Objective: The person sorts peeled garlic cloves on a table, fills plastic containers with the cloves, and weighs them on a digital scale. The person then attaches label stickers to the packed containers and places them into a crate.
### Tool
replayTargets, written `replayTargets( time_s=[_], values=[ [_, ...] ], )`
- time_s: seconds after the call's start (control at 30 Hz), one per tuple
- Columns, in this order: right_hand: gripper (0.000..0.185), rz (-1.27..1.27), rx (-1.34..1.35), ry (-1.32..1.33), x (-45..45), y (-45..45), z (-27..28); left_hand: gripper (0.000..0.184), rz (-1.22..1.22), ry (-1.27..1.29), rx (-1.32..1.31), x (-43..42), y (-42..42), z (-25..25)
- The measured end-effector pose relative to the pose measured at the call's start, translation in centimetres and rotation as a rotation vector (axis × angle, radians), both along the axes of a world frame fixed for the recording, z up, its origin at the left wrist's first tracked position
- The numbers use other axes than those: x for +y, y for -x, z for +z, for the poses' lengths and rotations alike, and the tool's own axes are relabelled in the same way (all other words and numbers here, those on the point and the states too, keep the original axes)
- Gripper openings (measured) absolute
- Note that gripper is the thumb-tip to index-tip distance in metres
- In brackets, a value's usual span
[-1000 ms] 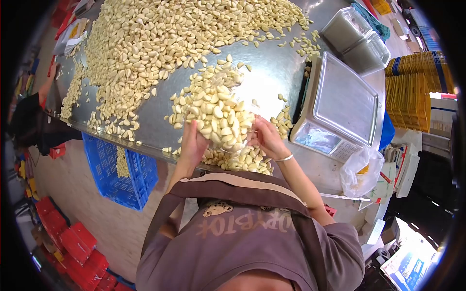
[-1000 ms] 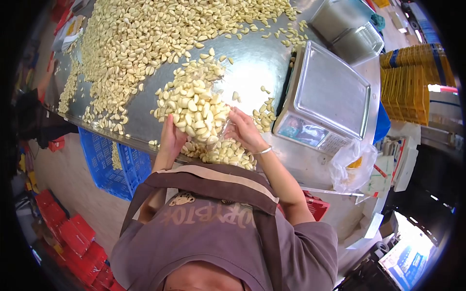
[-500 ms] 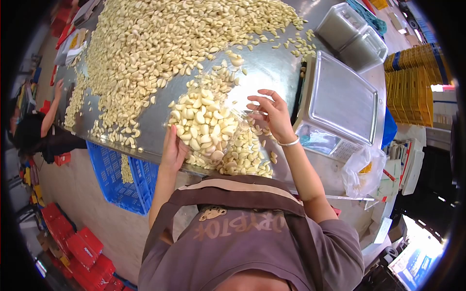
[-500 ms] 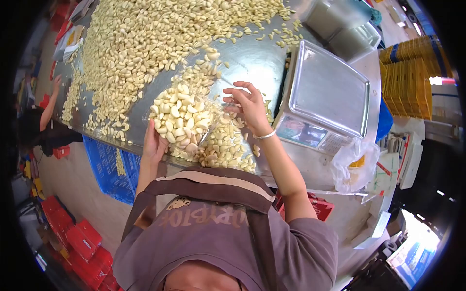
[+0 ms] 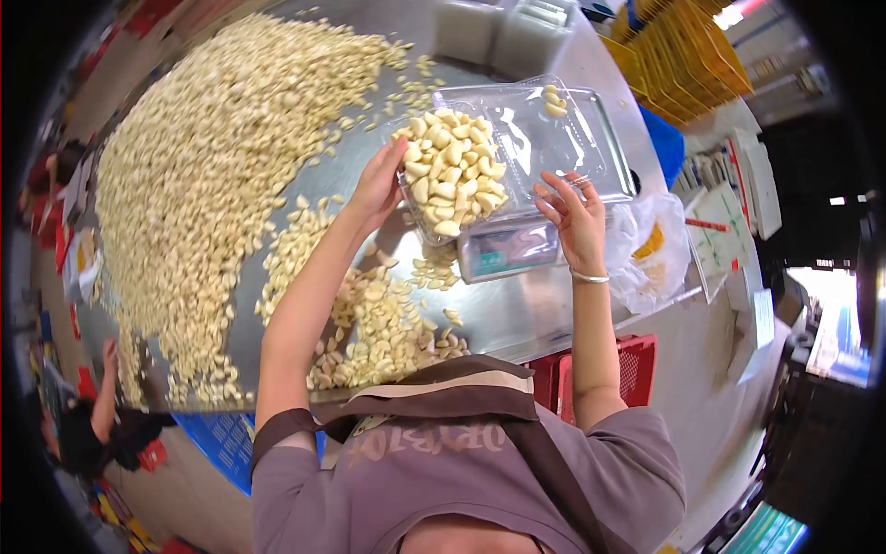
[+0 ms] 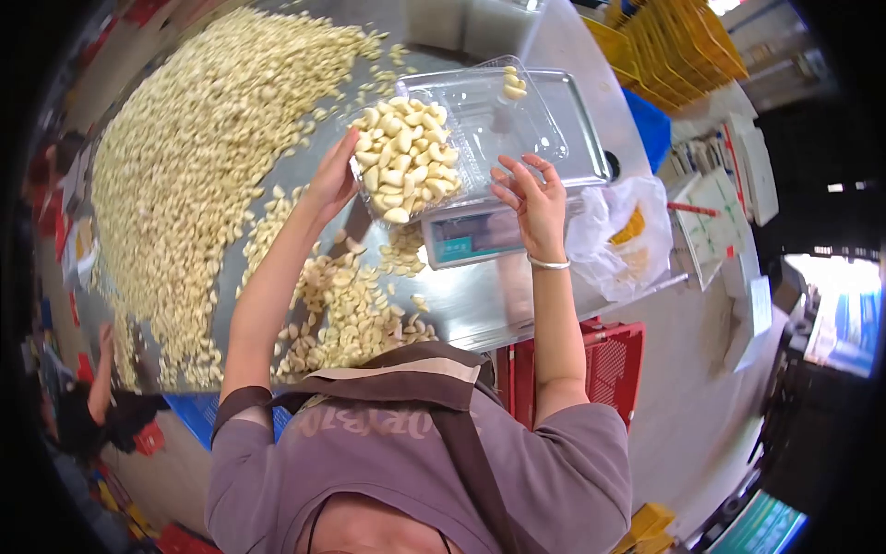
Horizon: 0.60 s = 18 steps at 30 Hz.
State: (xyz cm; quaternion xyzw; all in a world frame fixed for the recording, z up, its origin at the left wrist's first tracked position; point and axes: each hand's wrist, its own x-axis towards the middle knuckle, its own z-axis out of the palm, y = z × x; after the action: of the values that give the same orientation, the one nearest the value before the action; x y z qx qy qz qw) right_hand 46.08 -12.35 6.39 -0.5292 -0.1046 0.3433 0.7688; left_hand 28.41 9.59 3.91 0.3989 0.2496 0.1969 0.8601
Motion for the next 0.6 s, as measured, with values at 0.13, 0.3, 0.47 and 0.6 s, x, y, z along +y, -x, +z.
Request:
replayTargets(
  time_s=[0.13,0.3,0.47,0.6],
  values=[
    [0.031,-0.065,0.002,0.087,-2.4,-3.8,-2.4,0.044,-0.153,-0.185,0.178,0.6,-6.1,-0.9],
    [0.026,-0.003,-0.052,0.310,-4.0,-5.9,-2.4,0.048,-0.231,-0.693,0.227,0.4,-6.7,0.4],
    [0.033,-0.029,-0.540,0.819,-5.2,-8.3,-0.1,0.058,-0.062,-1.228,0.475,0.1,-3.5,-1.9],
    [0.027,-0.125,-1.083,0.858,-3.0,-8.8,0.4,0.047,-0.605,-1.152,0.391,-1.9,4.0,6.1]
  ],
)
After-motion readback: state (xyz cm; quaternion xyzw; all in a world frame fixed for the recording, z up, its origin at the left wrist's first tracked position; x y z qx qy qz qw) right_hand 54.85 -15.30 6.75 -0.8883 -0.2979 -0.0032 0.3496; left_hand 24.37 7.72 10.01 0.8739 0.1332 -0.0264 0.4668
